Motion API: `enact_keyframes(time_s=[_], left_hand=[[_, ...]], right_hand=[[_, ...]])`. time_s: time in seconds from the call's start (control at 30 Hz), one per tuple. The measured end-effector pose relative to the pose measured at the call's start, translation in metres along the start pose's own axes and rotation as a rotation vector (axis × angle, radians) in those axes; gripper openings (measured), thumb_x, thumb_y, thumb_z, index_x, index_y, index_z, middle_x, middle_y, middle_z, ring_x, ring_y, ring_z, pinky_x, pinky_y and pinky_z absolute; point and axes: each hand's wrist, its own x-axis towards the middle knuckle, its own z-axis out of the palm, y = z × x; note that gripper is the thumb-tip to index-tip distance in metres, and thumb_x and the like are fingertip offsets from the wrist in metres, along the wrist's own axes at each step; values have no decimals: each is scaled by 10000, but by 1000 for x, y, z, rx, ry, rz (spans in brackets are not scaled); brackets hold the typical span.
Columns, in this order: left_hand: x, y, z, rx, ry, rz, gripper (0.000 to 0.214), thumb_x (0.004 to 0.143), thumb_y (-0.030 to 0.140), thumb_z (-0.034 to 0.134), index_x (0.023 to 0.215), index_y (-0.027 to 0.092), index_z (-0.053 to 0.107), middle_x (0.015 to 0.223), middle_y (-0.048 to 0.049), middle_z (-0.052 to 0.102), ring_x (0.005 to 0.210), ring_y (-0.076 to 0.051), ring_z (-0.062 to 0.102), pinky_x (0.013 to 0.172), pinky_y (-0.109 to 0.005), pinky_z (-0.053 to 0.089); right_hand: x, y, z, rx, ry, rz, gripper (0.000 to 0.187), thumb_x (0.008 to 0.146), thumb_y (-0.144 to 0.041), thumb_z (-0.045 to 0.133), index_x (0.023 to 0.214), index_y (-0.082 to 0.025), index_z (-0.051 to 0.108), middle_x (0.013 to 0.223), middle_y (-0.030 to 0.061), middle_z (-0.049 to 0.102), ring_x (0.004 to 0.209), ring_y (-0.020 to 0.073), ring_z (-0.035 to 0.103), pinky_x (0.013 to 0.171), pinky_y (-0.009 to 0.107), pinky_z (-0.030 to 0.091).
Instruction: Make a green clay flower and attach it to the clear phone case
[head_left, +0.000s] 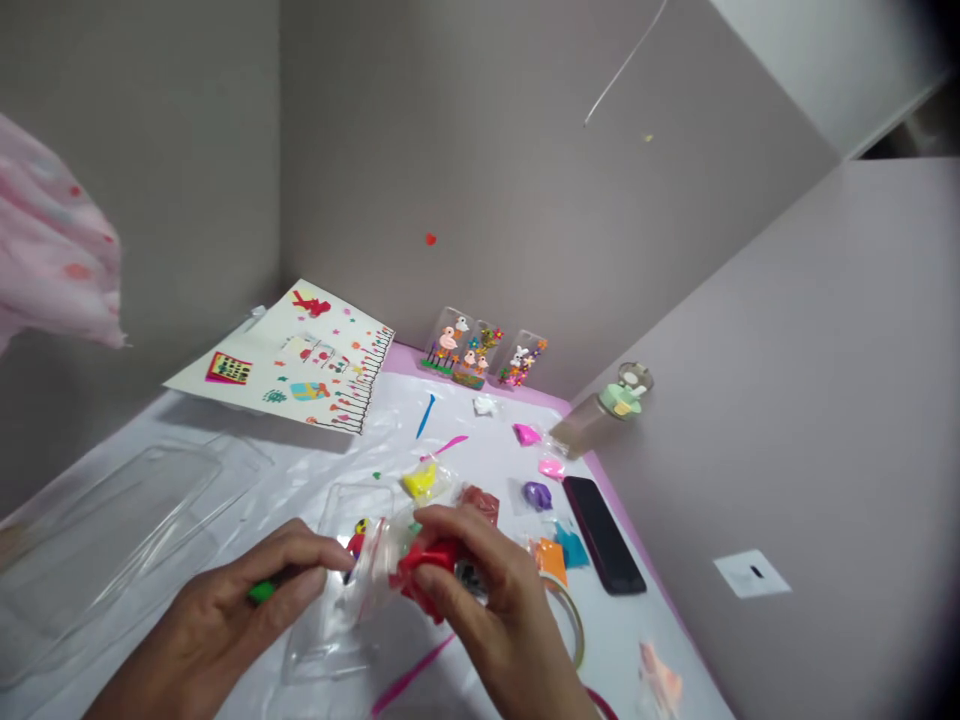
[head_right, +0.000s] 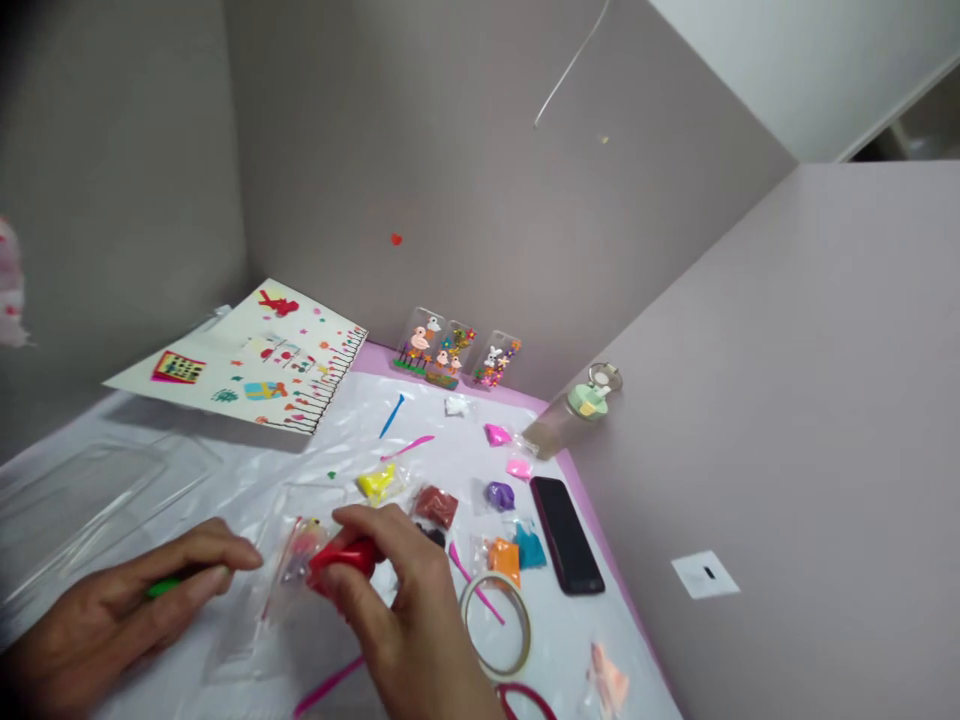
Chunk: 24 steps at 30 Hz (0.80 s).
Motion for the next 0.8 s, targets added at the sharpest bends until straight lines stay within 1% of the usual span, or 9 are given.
enact_keyframes(time_s=[0.07, 0.13, 0.3, 0.4, 0.5, 0.57, 0.63, 0.7, 0.8], left_hand=[[-1, 0, 1, 30, -47, 80, 219, 990, 530, 694, 957, 373, 843, 946, 18, 745, 931, -182, 719, 873, -170, 584], [-1, -4, 2, 59, -67, 124, 210, 1013, 491, 677, 965, 372, 844, 968, 11, 754, 997, -195, 730, 908, -171, 580], [-1, -15, 8, 82, -64, 121, 223, 975, 542, 727, 964, 349, 839, 960, 2, 755, 925, -199, 741, 770, -173, 595], [-2, -12, 9, 44, -110, 83, 262, 980, 541, 717, 883, 323, 825, 907, -5, 734, 902, -204, 717, 781, -198, 599], [-3, -8, 6, -11, -139, 64, 309, 987, 542, 709, 812, 307, 809, 852, 2, 700, 859, -197, 684, 799, -207, 601], [-5, -8, 3, -17, -153, 54, 345, 1015, 575, 654, 872, 319, 834, 866, 0, 715, 869, -204, 693, 799, -207, 608], [-6, -14, 0, 11, -129, 34, 343, 1030, 590, 625, 985, 343, 858, 931, 1, 763, 931, -217, 725, 849, -211, 617], [-6, -21, -1, 55, -61, 39, 280, 1001, 568, 683, 1042, 363, 869, 1019, 6, 809, 998, -227, 752, 888, -210, 619], [-4, -26, -1, 129, 12, 142, 184, 908, 502, 814, 1014, 373, 893, 1022, 1, 828, 958, -221, 759, 810, -198, 615]], right_hand=[[-2, 6, 10, 68, 28, -5, 248, 1009, -284, 771, 1257, -279, 787, 1063, 25, 799, 972, 154, 755, 909, 248, 599], [-2, 11, 16, 103, 57, -9, 237, 989, -243, 774, 1224, -272, 795, 1026, 16, 792, 935, 141, 751, 861, 218, 595], [-4, 12, 25, 58, 70, -54, 189, 973, -191, 748, 1146, -246, 801, 953, 14, 774, 858, 134, 720, 804, 205, 578], [-7, 12, 32, 38, 85, -82, 204, 988, -188, 717, 1171, -238, 791, 968, 25, 783, 867, 139, 724, 814, 219, 574], [-9, 13, 35, 109, 68, -7, 212, 983, -200, 711, 1177, -236, 786, 992, 35, 788, 883, 149, 729, 804, 227, 579], [-10, 13, 36, 144, 53, 39, 185, 973, -212, 718, 1145, -229, 786, 992, 39, 785, 884, 153, 723, 786, 226, 576], [-11, 12, 37, 156, 50, 57, 145, 968, -223, 717, 1100, -215, 777, 976, 42, 774, 863, 150, 707, 741, 214, 565], [-11, 11, 37, 172, 42, 69, 98, 971, -228, 706, 1049, -201, 757, 933, 36, 753, 800, 137, 677, 677, 195, 545], [-11, 10, 40, 176, 16, 78, 61, 982, -236, 692, 983, -194, 737, 864, 17, 720, 717, 118, 630, 642, 185, 527]])
